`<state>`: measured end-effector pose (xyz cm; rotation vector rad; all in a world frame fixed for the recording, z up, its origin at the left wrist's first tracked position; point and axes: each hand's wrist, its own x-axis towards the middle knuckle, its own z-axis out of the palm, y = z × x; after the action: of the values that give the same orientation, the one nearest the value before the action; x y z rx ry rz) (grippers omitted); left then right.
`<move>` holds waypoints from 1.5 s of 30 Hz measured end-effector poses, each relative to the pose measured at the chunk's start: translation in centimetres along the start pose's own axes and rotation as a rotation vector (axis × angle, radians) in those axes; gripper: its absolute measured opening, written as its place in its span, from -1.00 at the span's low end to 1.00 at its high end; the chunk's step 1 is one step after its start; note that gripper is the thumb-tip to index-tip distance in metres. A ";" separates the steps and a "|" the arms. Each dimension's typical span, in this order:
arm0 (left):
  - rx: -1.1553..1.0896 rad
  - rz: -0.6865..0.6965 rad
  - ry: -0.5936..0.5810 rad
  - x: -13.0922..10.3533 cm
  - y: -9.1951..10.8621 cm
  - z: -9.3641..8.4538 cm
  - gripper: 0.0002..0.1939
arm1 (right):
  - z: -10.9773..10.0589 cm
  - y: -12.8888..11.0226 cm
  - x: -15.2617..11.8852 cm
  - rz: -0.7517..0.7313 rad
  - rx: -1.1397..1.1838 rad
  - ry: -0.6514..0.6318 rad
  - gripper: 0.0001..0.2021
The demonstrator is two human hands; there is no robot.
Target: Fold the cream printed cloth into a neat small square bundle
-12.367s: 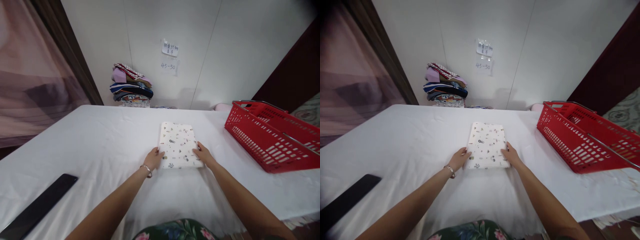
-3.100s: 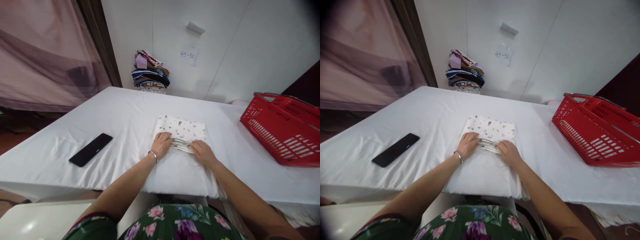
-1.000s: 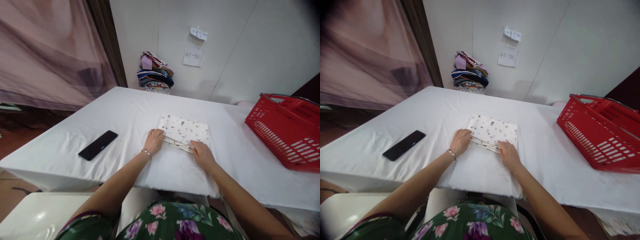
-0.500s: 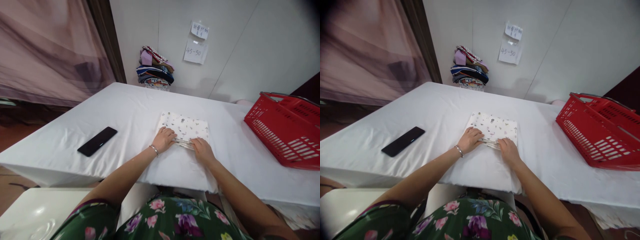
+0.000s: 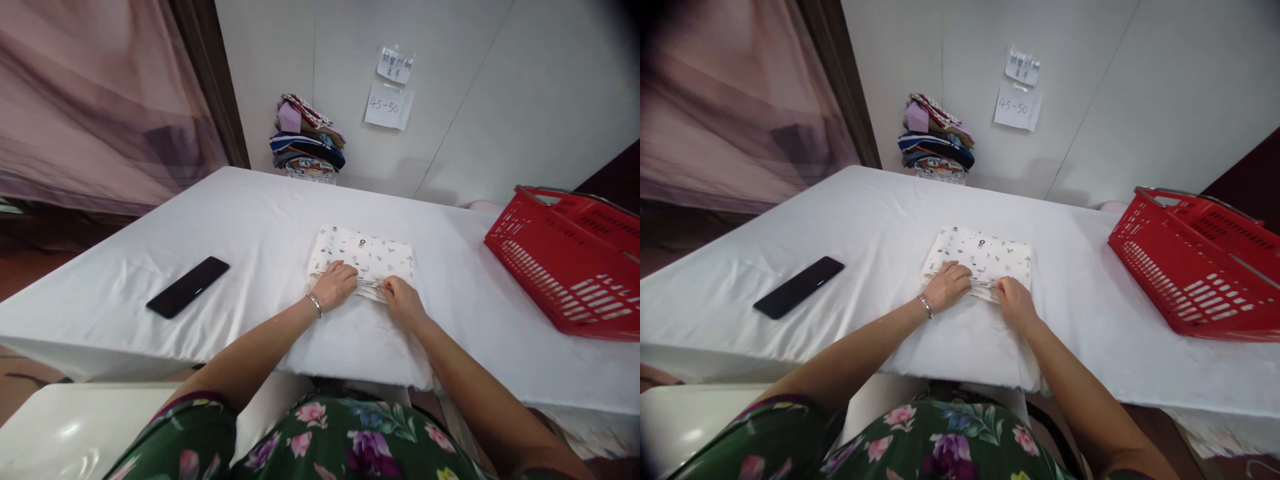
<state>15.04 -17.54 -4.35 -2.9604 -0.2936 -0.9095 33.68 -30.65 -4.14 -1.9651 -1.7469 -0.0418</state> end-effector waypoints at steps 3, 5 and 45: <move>-0.008 -0.012 -0.022 0.3 0.2 0.3 -0.86 | 0.0 0.0 0.1 0.008 0.039 -0.003 -0.95; -0.012 -0.021 -0.021 0.7 0.3 0.6 -0.86 | -0.2 0.0 0.2 0.009 0.057 -0.010 -0.95; 0.205 -0.217 0.038 -1.4 -0.8 -0.1 -0.78 | 1.1 -0.3 -0.8 -0.199 -0.147 0.067 -0.79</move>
<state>13.69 -16.96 -5.12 -2.7576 -0.6743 -0.8928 32.89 -30.98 -5.27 -1.8585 -1.9366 -0.3094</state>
